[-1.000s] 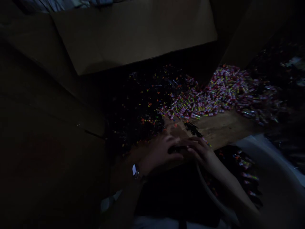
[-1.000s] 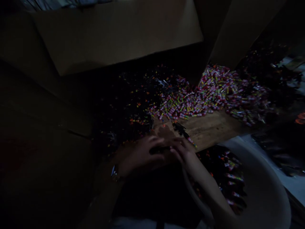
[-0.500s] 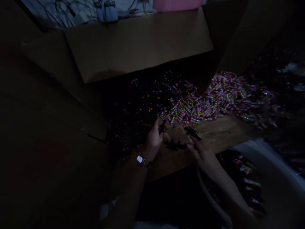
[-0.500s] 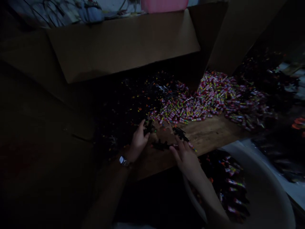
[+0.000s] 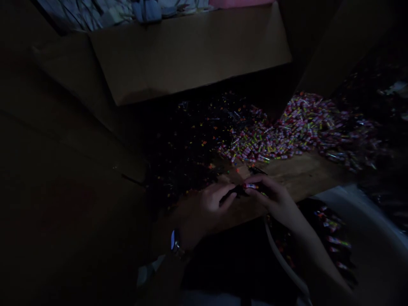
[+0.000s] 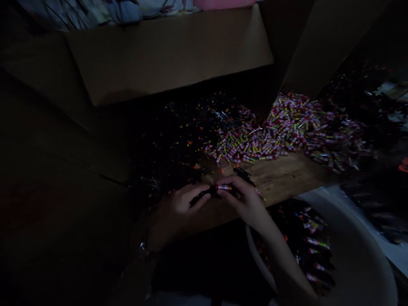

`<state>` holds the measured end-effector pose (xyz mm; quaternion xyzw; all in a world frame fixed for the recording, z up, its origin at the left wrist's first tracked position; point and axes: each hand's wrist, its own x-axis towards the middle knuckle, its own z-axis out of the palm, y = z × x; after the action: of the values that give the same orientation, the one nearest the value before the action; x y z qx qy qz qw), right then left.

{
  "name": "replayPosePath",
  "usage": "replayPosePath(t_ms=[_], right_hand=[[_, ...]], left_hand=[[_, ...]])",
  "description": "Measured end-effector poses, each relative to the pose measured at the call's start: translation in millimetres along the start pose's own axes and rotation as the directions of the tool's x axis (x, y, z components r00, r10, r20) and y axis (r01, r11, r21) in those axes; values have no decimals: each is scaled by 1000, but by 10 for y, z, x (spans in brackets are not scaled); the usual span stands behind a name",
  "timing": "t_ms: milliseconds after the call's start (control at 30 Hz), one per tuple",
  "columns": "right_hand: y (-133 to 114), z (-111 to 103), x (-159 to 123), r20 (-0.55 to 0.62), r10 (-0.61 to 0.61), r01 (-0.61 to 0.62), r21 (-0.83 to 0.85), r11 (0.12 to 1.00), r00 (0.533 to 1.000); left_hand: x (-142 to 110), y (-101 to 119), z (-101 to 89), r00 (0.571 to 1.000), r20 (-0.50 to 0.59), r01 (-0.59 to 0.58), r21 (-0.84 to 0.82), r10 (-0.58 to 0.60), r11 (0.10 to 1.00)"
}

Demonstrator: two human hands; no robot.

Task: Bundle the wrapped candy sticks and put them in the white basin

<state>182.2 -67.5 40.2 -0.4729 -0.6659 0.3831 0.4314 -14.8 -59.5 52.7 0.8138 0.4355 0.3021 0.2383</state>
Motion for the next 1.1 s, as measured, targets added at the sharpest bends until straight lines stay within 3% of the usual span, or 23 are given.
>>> replayPosePath(t_ms=[433,633,833,967,1100], right_hand=[[-28,-55,-71,37,-83,85,-70,994,996],[-20,-102,-40,162,-39,54,-92,994,986],[181,-179,-89,392,51,2,-134,991,919],[339,-157,-161,343,87,-11,-216,976,935],[363,-127,-209,346,97,-28,-197,980,933]], left_hand=[[-27,10,-32,993,70,-100,82,94,992],[-36,28,-75,966,168,-225,179,196,958],[-143,-82,197,918,263,-359,239,296,902],[-177,-229,403,911,230,-403,322,342,857],[-209,-264,447,891,233,-454,393,391,800]])
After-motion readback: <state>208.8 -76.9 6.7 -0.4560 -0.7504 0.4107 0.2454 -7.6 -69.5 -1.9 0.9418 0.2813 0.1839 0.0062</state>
